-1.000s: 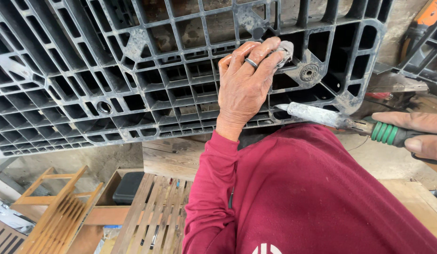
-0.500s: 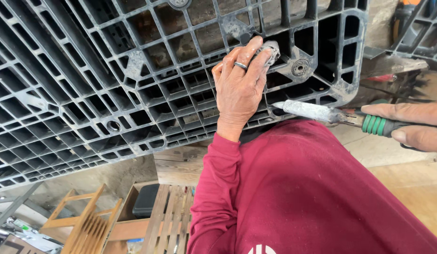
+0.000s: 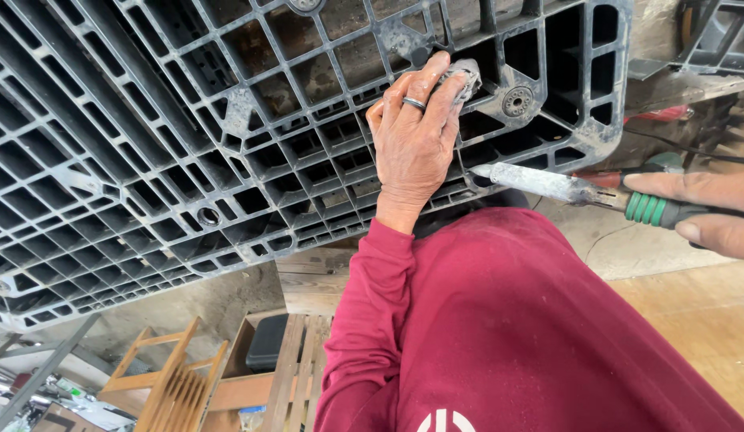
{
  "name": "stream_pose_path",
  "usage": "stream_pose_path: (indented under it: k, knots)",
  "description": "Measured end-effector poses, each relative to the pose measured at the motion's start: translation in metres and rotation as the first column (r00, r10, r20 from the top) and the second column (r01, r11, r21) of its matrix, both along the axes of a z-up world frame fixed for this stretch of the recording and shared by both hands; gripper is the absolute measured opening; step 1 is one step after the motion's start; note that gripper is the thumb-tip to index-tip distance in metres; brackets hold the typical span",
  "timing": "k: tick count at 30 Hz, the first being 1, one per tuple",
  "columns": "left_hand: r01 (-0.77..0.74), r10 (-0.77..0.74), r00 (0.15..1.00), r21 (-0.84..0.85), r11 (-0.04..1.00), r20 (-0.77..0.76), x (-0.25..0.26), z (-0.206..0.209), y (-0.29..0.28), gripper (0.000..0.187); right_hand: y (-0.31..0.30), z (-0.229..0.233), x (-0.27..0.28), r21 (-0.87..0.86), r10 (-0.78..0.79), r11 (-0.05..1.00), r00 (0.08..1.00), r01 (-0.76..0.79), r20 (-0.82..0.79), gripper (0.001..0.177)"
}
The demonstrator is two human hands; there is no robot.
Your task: The person repairs a black plastic pallet by using a soldering iron to melt and fuse plastic pieces onto damaged parts of the frame while sitting on a stool.
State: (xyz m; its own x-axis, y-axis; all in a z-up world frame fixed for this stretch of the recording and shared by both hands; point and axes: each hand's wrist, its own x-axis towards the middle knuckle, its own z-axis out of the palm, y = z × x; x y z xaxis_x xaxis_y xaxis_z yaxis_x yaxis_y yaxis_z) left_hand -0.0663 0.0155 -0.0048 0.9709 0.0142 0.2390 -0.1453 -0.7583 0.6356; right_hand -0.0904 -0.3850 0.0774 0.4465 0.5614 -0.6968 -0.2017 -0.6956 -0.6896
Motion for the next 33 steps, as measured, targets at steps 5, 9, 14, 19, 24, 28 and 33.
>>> stream_pose_path:
  k: [5, 9, 14, 19, 24, 28, 33]
  knots:
    - [0.006, -0.006, 1.0, -0.012, 1.0, 0.027, 0.001, -0.002, 0.001, 0.038, 0.018, 0.03, -0.082, -0.407, -0.058, 0.907, 0.99, 0.107, 0.132, 0.084]
    - [0.031, -0.031, 0.999, 0.004, 1.0, 0.008, -0.001, -0.003, 0.001, 0.037, 0.047, 0.043, -0.13, -0.463, -0.21, 0.832, 0.946, 0.305, 0.247, 0.071]
    - [0.028, -0.028, 0.999, -0.013, 1.0, 0.015, -0.001, -0.002, 0.0, 0.038, 0.093, 0.05, -0.152, -0.492, -0.07, 0.833, 0.931, 0.253, 0.359, 0.068]
    - [0.039, -0.039, 0.999, 0.003, 0.999, 0.028, -0.002, 0.001, -0.002, 0.037, 0.11, 0.047, -0.159, -0.405, -0.154, 0.852, 0.898, 0.332, 0.413, 0.064]
    - [0.038, -0.039, 0.999, 0.018, 0.999, 0.038, -0.002, -0.001, -0.004, 0.036, 0.106, 0.039, -0.168, -0.389, -0.069, 0.878, 0.878, 0.278, 0.473, 0.067]
    - [0.04, -0.041, 0.998, 0.01, 0.999, 0.045, -0.002, -0.002, -0.005, 0.036, 0.098, 0.032, -0.172, -0.341, -0.115, 0.887, 0.864, 0.311, 0.489, 0.065]
    - [0.038, -0.039, 0.998, 0.016, 0.999, 0.045, -0.002, -0.003, -0.004, 0.037, 0.09, 0.028, -0.173, -0.437, -0.024, 0.867, 0.895, 0.24, 0.445, 0.069]
